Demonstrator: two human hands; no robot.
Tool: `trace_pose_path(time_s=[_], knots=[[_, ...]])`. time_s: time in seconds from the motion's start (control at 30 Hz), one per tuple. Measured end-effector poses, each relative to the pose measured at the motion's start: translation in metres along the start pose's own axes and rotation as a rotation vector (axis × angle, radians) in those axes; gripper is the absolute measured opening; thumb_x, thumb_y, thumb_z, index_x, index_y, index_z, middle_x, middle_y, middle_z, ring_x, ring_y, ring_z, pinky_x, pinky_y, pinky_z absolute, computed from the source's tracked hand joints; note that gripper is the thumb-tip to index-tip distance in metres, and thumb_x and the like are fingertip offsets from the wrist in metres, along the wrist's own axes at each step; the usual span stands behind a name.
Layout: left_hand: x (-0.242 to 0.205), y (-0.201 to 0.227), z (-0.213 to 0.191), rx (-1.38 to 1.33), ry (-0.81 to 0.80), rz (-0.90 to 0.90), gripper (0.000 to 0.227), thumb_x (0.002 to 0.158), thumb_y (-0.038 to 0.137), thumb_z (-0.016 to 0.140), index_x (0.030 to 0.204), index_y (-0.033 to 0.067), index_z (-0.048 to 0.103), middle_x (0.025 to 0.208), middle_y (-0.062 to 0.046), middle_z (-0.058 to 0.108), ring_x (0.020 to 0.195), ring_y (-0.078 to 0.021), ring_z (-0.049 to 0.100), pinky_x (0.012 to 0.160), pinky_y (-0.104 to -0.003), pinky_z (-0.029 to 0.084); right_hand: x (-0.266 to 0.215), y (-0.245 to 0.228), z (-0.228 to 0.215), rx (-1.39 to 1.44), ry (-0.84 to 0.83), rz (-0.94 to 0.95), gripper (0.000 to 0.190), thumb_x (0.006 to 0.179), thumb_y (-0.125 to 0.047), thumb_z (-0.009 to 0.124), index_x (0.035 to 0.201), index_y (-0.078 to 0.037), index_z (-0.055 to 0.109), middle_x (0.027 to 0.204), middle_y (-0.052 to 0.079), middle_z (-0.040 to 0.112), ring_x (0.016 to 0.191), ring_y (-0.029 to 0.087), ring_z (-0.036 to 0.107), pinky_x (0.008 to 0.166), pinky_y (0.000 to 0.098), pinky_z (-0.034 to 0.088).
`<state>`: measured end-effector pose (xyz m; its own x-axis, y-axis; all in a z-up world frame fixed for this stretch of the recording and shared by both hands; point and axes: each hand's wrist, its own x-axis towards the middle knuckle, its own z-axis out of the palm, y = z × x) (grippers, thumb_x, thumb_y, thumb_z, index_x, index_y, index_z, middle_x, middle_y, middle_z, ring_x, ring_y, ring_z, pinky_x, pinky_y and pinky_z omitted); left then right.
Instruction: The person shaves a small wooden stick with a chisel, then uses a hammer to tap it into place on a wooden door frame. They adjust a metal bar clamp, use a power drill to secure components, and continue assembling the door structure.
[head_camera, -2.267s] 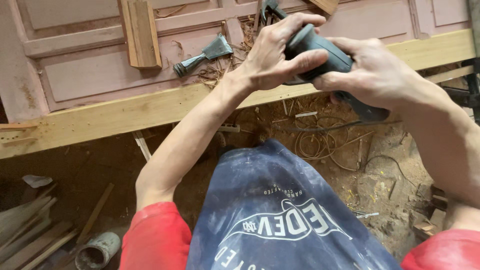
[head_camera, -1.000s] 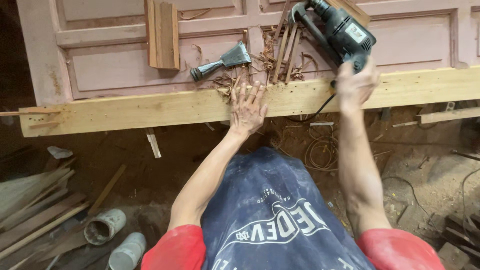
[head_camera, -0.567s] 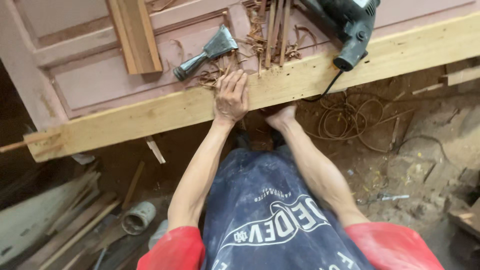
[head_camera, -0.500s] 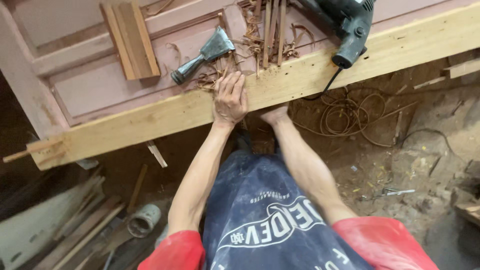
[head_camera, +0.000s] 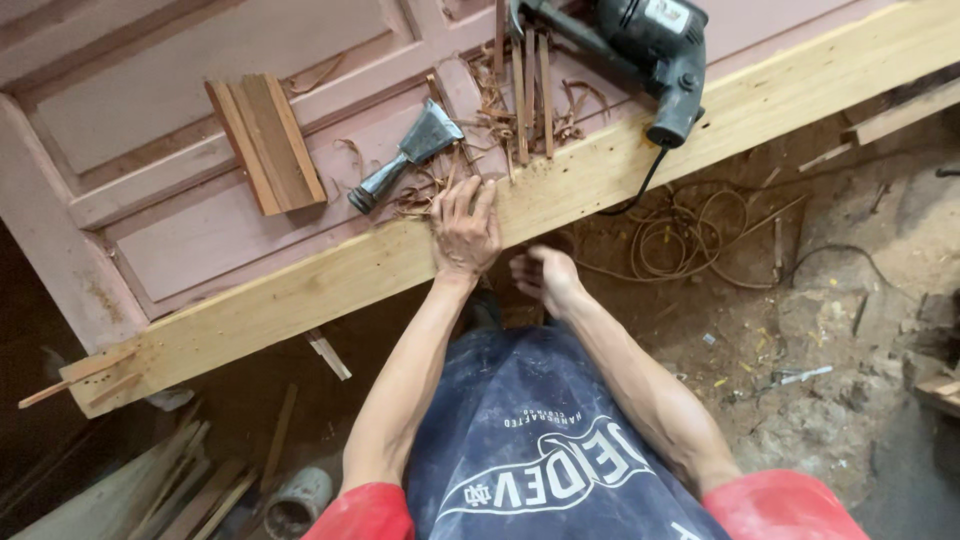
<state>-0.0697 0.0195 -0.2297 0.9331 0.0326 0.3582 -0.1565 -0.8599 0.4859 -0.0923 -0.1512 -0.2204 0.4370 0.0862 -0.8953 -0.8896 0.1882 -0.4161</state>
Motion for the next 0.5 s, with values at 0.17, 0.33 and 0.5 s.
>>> trace_pose_path(time_s=[0.17,0.33,0.5], knots=[[-0.002,0.001,0.003,-0.022,0.046,-0.014,0.034,0.093,0.018,0.067,0.126,0.0112,0.069,0.13,-0.01,0.064,0.127,-0.0288,0.057,0.114,-0.049,0.035,-0.034,-0.076,-0.038,-0.688,0.333,-1.068,0.02,0.095,-0.014,0.062,0.082,-0.002,0.07,0.071,0.007,0.067,0.065,0.017,0.064,0.055,0.0298,0.05],[-0.001,0.002,0.008,-0.063,0.121,-0.049,0.032,0.091,0.015,0.066,0.121,0.0045,0.064,0.129,-0.014,0.063,0.126,-0.0314,0.057,0.114,-0.047,0.038,0.011,-0.23,-0.088,-1.158,1.152,-1.492,0.055,0.082,-0.036,0.077,0.115,0.006,0.064,0.097,0.015,0.069,0.083,0.023,0.068,0.072,0.0381,0.058],[-0.005,0.0,0.008,-0.072,0.176,-0.078,0.026,0.09,0.014,0.065,0.115,0.0056,0.063,0.126,-0.014,0.064,0.123,-0.0315,0.059,0.112,-0.046,0.041,0.035,-0.281,-0.109,-0.521,0.223,-0.426,0.058,0.082,-0.029,0.081,0.128,0.001,0.063,0.104,0.011,0.067,0.074,0.018,0.065,0.064,0.0369,0.055]])
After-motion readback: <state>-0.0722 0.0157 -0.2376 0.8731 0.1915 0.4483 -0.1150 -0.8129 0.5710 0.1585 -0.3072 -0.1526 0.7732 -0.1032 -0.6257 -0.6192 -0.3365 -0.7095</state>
